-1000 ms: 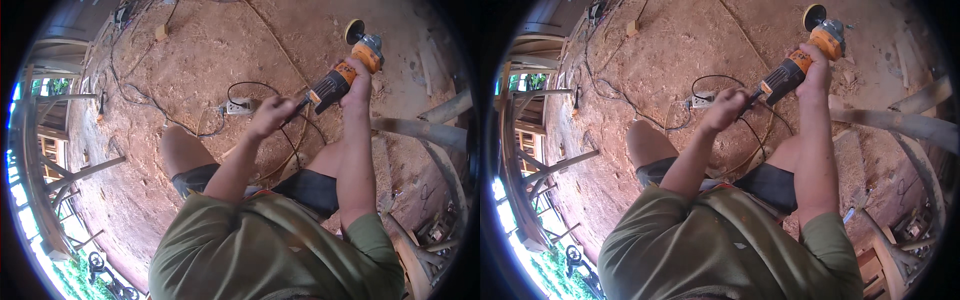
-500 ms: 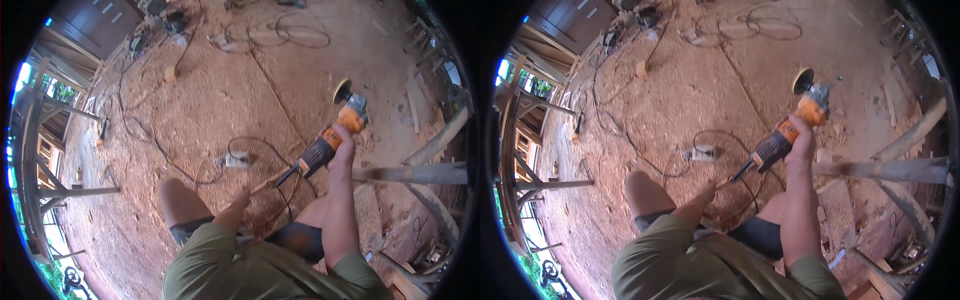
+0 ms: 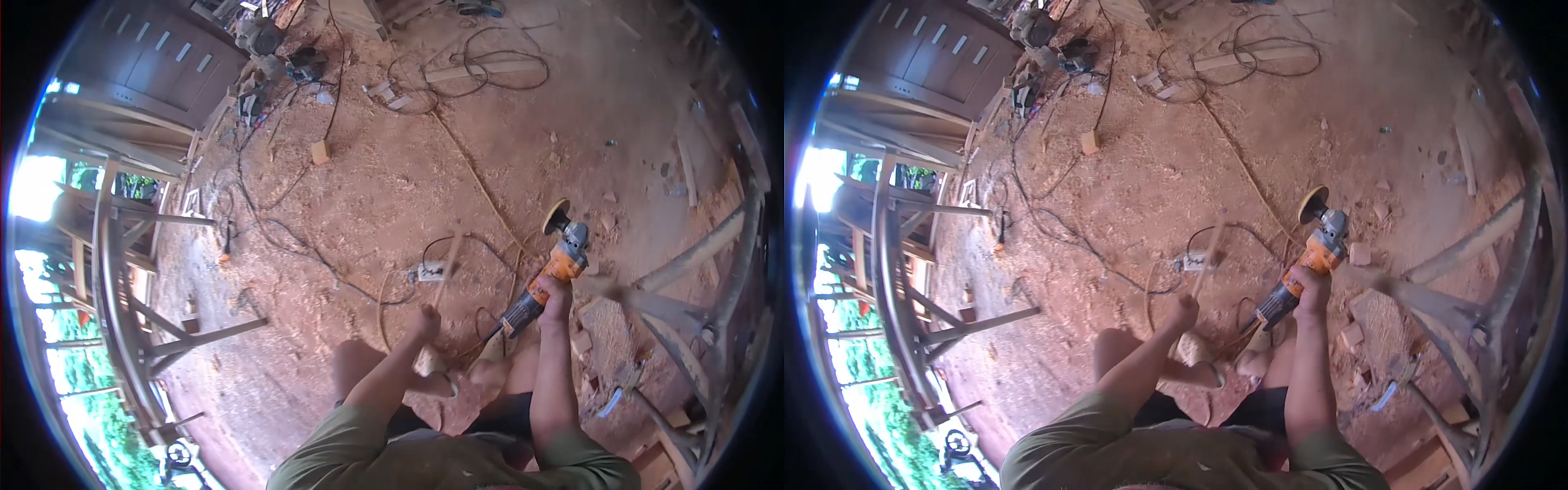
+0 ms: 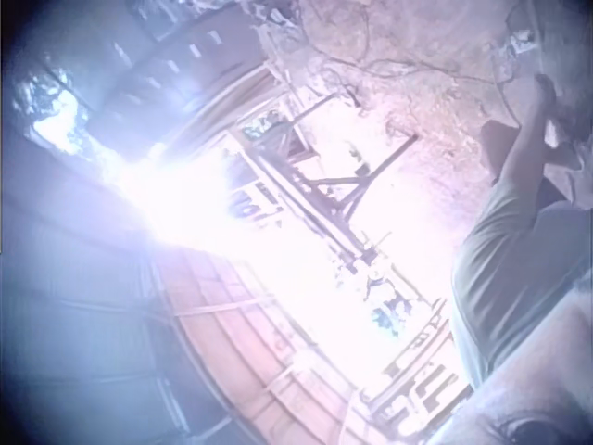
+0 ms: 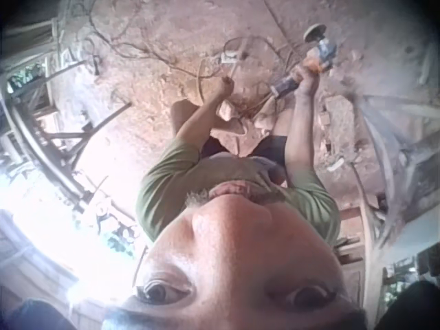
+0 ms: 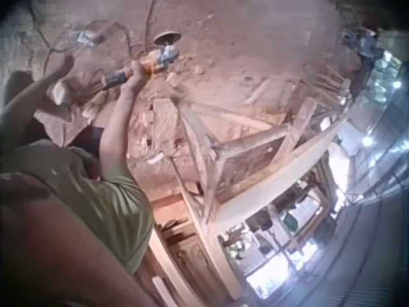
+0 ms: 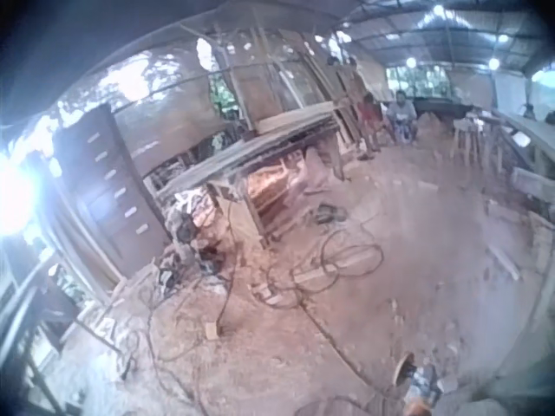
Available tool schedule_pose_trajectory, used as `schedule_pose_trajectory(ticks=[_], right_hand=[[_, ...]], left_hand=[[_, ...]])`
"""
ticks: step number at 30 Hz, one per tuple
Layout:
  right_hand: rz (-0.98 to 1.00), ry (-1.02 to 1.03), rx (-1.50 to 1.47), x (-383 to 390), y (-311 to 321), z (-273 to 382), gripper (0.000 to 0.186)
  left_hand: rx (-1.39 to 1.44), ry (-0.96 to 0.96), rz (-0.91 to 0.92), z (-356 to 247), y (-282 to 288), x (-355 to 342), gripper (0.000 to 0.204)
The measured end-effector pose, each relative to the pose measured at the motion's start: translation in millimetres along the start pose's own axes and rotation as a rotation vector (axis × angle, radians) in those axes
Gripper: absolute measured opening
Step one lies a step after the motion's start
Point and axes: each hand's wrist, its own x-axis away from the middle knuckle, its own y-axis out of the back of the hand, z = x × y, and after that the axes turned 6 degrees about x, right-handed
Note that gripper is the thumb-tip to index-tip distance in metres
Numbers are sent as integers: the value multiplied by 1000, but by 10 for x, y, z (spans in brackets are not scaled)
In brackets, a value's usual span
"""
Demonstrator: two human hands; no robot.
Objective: The person mixes wood filler with a spatula on a board, then checks a wooden block and uses an angle grinder to smooth a long wooden strip.
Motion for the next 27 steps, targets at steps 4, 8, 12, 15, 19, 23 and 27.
schedule_pose_trajectory(ticks=[4, 8, 12, 15, 19, 23, 27], right_hand=[[-191, -129, 9, 707, -222, 474, 25], [-190, -180, 67, 1278, -820, 1191, 32], [-131, -156, 73, 1609, -1172, 1631, 40], [21, -75, 3, 1599, -1576, 1866, 47], [118, 20, 9, 1589, -2145, 2064, 49], [-23, 186, 7, 1675, -2877, 2250, 37], [-107, 343, -51, 2001, -3758, 2483, 30]], left_hand=[[551, 226, -33, -1093, 1142, 634, 29], [521, 248, 87, -1756, 2097, 1101, 31], [244, 123, 294, -2016, 2575, 1343, 28], [527, 18, 401, -2556, 2913, 1610, 28], [118, -223, 441, -2500, 3154, 1341, 36], [69, -282, 411, -2052, 3790, 539, 30], [504, -349, 64, -2198, 5139, 272, 35]])
